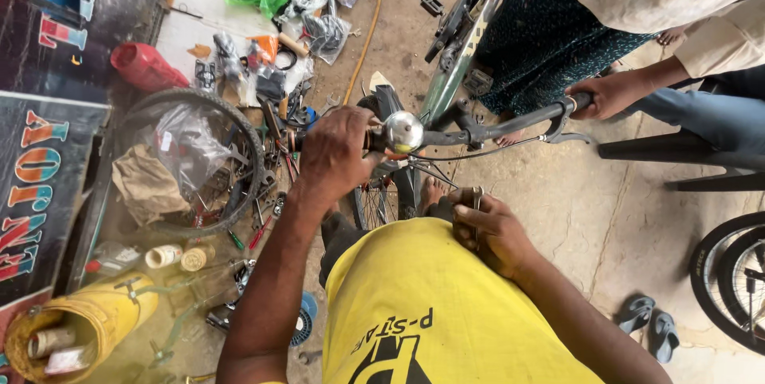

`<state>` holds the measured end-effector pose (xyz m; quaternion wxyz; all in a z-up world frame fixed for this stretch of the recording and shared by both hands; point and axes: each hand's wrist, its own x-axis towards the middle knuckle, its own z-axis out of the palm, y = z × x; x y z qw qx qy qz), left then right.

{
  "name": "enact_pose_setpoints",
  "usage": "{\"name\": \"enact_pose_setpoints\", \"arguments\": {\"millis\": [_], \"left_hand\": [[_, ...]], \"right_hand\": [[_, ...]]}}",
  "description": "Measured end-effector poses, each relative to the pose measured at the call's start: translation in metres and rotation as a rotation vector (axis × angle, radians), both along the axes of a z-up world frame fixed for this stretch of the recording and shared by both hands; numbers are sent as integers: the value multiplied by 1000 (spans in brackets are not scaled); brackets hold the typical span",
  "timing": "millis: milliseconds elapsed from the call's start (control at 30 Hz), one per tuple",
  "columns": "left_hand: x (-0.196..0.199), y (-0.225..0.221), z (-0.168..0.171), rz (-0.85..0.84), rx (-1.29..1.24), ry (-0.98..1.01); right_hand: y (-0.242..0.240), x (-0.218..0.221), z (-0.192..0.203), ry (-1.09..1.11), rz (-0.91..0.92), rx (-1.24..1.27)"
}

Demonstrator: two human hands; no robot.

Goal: The person applies lubricant to a bicycle's steering column and installs a bicycle bell onto the handlebars using a wrench.

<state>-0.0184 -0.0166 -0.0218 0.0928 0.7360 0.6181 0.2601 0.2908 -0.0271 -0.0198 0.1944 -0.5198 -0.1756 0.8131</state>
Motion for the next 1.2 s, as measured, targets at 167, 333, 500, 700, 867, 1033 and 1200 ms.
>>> {"name": "enact_pose_setpoints", "arguments": {"millis": [167, 333, 500, 700, 867, 1033, 1200], "left_hand": [[-3, -3, -1, -23, -65, -13], [2, -1, 5, 5, 45, 47], [1, -2, 5, -10, -10, -19], [1, -2, 3, 17, -11, 7], [2, 0, 9, 13, -101, -16], [12, 9, 18, -10, -20, -9], [21, 15, 18, -12, -179, -77]], "right_hand": [[19, -2, 25, 113, -1, 119], [36, -3, 41, 329, 98, 241], [44, 0, 39, 299, 162, 327], [75, -13, 33, -387, 620, 888], [120, -34, 34, -340, 782, 1307], [156, -70, 36, -187, 900, 1339], [188, -97, 44, -237, 1188, 1109]]}}
